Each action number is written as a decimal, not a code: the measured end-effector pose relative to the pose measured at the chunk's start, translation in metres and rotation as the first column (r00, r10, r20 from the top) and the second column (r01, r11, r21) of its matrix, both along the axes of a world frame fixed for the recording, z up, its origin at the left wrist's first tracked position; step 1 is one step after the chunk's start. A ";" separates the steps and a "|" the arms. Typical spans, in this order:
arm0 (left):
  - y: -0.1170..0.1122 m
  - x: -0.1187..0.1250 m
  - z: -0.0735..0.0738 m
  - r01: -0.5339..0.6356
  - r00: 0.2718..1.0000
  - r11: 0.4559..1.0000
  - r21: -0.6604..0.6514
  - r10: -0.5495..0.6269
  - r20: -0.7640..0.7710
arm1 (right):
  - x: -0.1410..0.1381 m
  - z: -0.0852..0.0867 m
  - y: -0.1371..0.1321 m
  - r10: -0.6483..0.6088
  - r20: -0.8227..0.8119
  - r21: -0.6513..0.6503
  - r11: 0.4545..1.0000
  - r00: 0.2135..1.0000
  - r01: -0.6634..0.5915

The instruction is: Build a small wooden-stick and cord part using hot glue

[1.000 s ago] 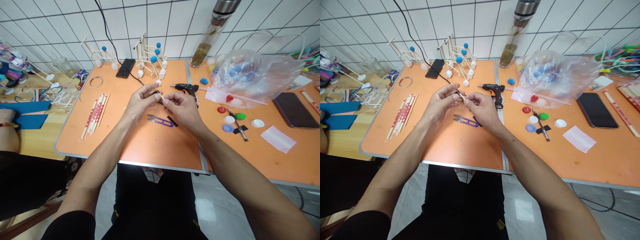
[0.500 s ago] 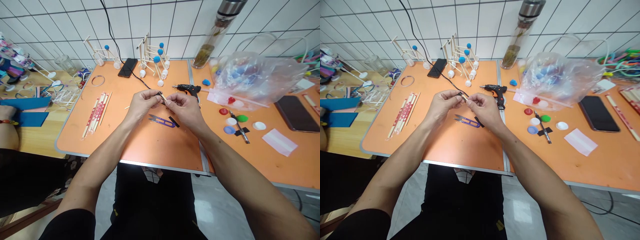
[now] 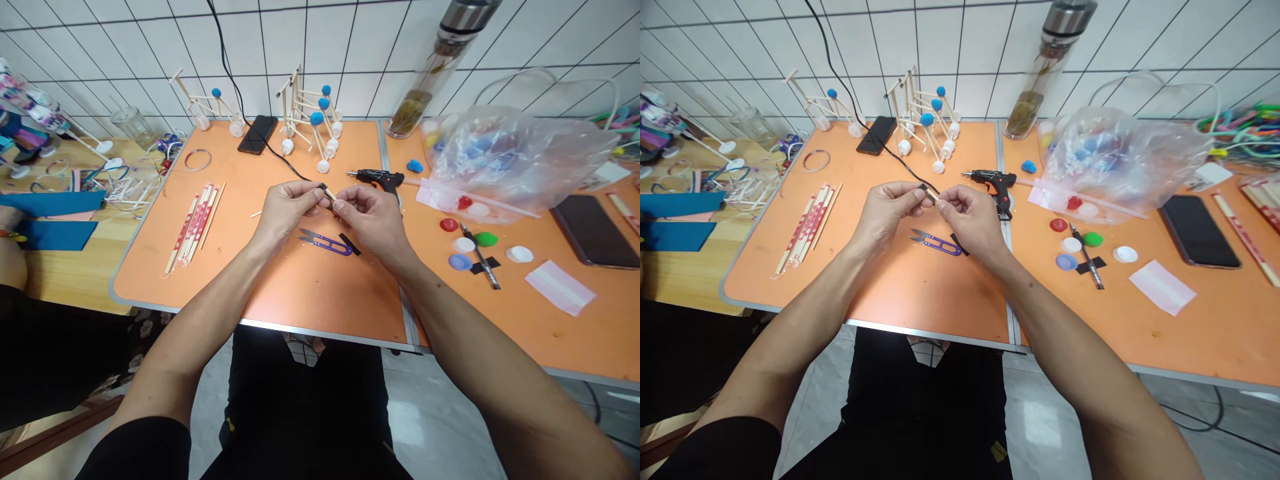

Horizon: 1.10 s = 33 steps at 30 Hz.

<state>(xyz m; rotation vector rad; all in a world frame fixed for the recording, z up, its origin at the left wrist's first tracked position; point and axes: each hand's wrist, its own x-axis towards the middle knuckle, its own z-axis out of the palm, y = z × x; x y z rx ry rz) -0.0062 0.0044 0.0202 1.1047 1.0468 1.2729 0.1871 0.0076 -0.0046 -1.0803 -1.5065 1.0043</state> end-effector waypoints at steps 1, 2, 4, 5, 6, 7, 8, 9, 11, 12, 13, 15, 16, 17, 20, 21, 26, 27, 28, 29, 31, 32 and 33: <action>0.000 0.000 0.000 0.000 1.000 1.000 0.002 0.000 0.002 | 0.000 0.000 0.000 -0.005 0.000 0.007 1.000 1.000 0.005; 0.000 0.000 -0.001 -0.001 1.000 1.000 -0.001 0.001 0.002 | 0.000 -0.001 0.000 -0.009 -0.002 0.011 1.000 1.000 0.009; 0.001 0.000 -0.001 -0.007 1.000 1.000 -0.010 0.007 -0.004 | 0.000 -0.001 -0.001 -0.012 -0.007 0.015 1.000 1.000 0.012; 0.001 0.000 -0.002 -0.008 1.000 1.000 -0.013 0.008 -0.006 | -0.001 -0.001 -0.001 -0.013 -0.009 0.019 1.000 1.000 0.013; 0.001 0.000 -0.002 -0.009 1.000 1.000 -0.013 0.009 -0.007 | -0.001 -0.001 -0.001 -0.016 -0.008 0.023 1.000 1.000 0.017; 0.001 0.000 -0.002 -0.010 1.000 1.000 -0.012 0.009 -0.008 | -0.001 -0.001 -0.001 -0.021 -0.005 0.029 0.999 1.000 0.021; 0.001 0.000 -0.003 -0.009 1.000 1.000 -0.009 0.009 -0.010 | -0.001 -0.002 0.000 -0.029 0.002 0.035 0.999 1.000 0.029; 0.001 0.000 -0.003 -0.010 1.000 1.000 -0.006 0.010 -0.012 | -0.001 -0.003 0.000 -0.038 0.009 0.042 0.998 0.999 0.038; 0.001 0.000 -0.003 -0.009 1.000 1.000 0.007 0.009 -0.013 | -0.002 -0.005 0.000 -0.056 0.022 0.056 0.997 0.998 0.055; 0.001 0.000 -0.003 -0.007 1.000 1.000 0.014 0.008 -0.012 | -0.002 -0.006 0.000 -0.066 0.027 0.063 0.996 0.997 0.064; 0.000 0.000 -0.003 -0.006 1.000 1.000 0.018 0.006 -0.011 | -0.002 -0.007 0.000 -0.075 0.033 0.073 0.995 0.997 0.073; -0.001 0.001 -0.003 -0.008 1.000 1.000 0.016 0.008 -0.009 | -0.003 -0.008 0.000 -0.094 0.049 0.102 0.991 0.994 0.089; -0.001 0.001 -0.002 -0.010 1.000 1.000 0.010 0.010 -0.009 | -0.003 -0.009 0.000 -0.102 0.057 0.118 0.988 0.993 0.095; -0.002 0.002 -0.002 -0.010 1.000 1.000 0.003 0.010 -0.007 | -0.003 -0.009 0.000 -0.109 0.066 0.134 0.986 0.992 0.099; -0.002 0.003 -0.002 -0.005 1.000 1.000 -0.004 0.005 -0.001 | -0.003 -0.008 -0.001 -0.127 0.086 0.171 0.979 0.988 0.111; -0.002 0.003 -0.002 -0.003 1.000 1.000 -0.004 0.003 -0.002 | -0.003 -0.008 -0.001 -0.133 0.093 0.181 0.977 0.987 0.115; -0.002 0.003 -0.003 0.004 1.000 1.000 0.007 -0.004 0.004 | -0.004 -0.004 -0.003 -0.151 0.115 0.210 0.970 0.982 0.125; -0.002 0.002 -0.003 0.008 1.000 1.000 0.014 -0.008 0.007 | -0.004 -0.003 -0.003 -0.153 0.116 0.216 0.968 0.981 0.125; -0.002 0.002 -0.004 0.012 1.000 1.000 0.020 -0.012 0.008 | -0.004 -0.003 -0.004 -0.154 0.118 0.223 0.967 0.981 0.125; -0.003 0.002 -0.004 0.012 1.000 1.000 0.023 -0.012 0.005 | -0.004 -0.003 -0.004 -0.156 0.120 0.230 0.965 0.980 0.126; -0.003 0.002 -0.004 0.007 1.000 1.000 0.021 -0.007 -0.005 | -0.004 -0.003 -0.004 -0.162 0.125 0.238 0.963 0.979 0.129; -0.003 0.002 -0.004 0.002 1.000 1.000 0.019 -0.002 -0.009 | -0.004 -0.003 -0.004 -0.165 0.128 0.239 0.962 0.978 0.131; -0.003 0.002 -0.004 -0.002 1.000 1.000 0.018 0.002 -0.011 | -0.003 -0.003 -0.004 -0.168 0.132 0.243 0.961 0.977 0.133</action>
